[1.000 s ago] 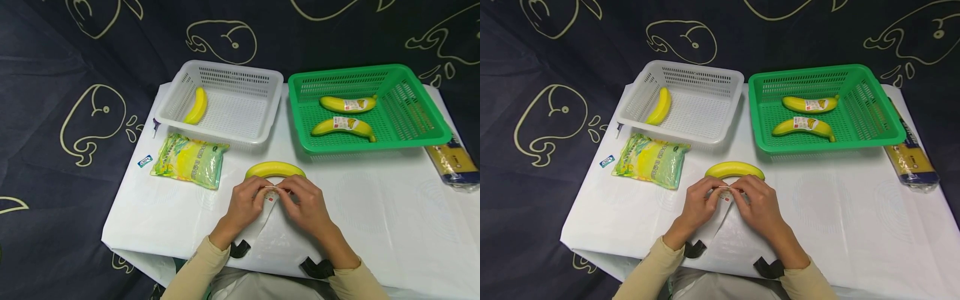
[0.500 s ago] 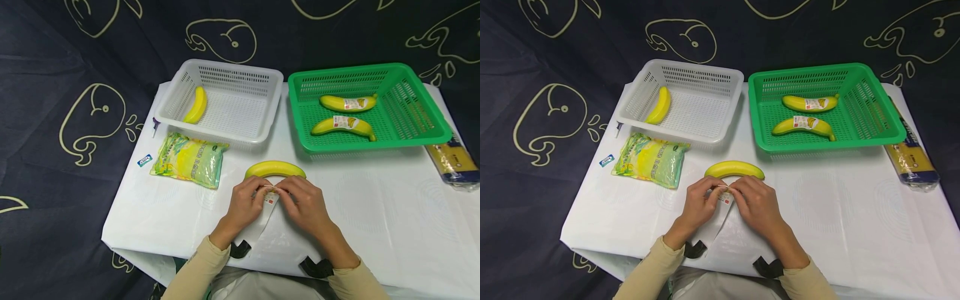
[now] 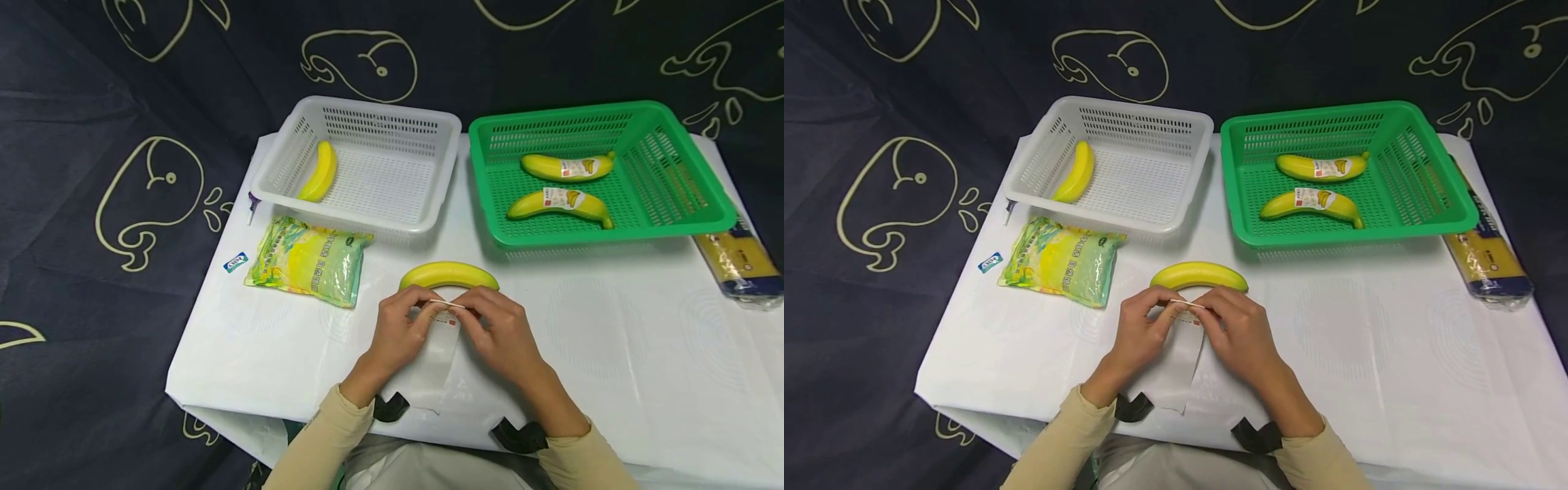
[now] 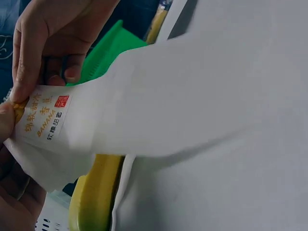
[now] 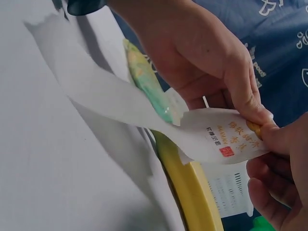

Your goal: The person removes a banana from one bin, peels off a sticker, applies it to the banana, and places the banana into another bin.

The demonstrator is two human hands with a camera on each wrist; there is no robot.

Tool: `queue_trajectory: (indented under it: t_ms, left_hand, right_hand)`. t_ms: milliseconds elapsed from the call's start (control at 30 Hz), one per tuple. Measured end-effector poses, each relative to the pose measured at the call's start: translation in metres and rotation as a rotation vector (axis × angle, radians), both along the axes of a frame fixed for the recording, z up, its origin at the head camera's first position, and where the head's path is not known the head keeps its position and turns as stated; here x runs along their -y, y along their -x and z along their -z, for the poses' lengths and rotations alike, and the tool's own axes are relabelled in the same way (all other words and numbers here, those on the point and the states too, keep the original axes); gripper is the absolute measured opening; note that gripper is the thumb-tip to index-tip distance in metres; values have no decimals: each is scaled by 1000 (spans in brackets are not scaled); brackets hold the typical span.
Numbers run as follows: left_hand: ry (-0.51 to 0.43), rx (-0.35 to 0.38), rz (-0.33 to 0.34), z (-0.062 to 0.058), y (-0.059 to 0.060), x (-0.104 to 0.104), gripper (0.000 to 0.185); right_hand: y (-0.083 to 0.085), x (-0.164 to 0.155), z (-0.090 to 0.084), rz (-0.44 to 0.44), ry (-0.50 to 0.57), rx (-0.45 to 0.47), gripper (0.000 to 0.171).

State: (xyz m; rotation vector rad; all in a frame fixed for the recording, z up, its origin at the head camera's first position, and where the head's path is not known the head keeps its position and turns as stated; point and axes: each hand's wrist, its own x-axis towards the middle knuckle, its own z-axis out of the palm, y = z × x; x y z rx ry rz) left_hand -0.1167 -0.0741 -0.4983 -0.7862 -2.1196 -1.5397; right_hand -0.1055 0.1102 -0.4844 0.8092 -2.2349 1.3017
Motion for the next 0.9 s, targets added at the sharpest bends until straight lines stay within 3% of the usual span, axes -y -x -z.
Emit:
queue_trajectory:
  t_ms: [167, 400, 500, 733, 900]
  left_hand:
    - [1, 12, -15, -1, 0, 1, 12]
    - [-59, 114, 27, -34, -10, 0, 14]
    - [-76, 137, 47, -35, -10, 1, 14]
    - [-52, 201, 51, -10, -5, 3, 10]
    - [20, 220, 59, -5, -1, 5, 7]
  right_hand:
    - [0, 0, 1, 1, -49, -18, 3]
    - [0, 1, 1, 38, -27, 2, 16]
    - [0, 1, 1, 31, -26, 4, 14]
    - [1, -3, -1, -4, -124, -39, 4]
    - [2, -5, -1, 25, -223, -42, 7]
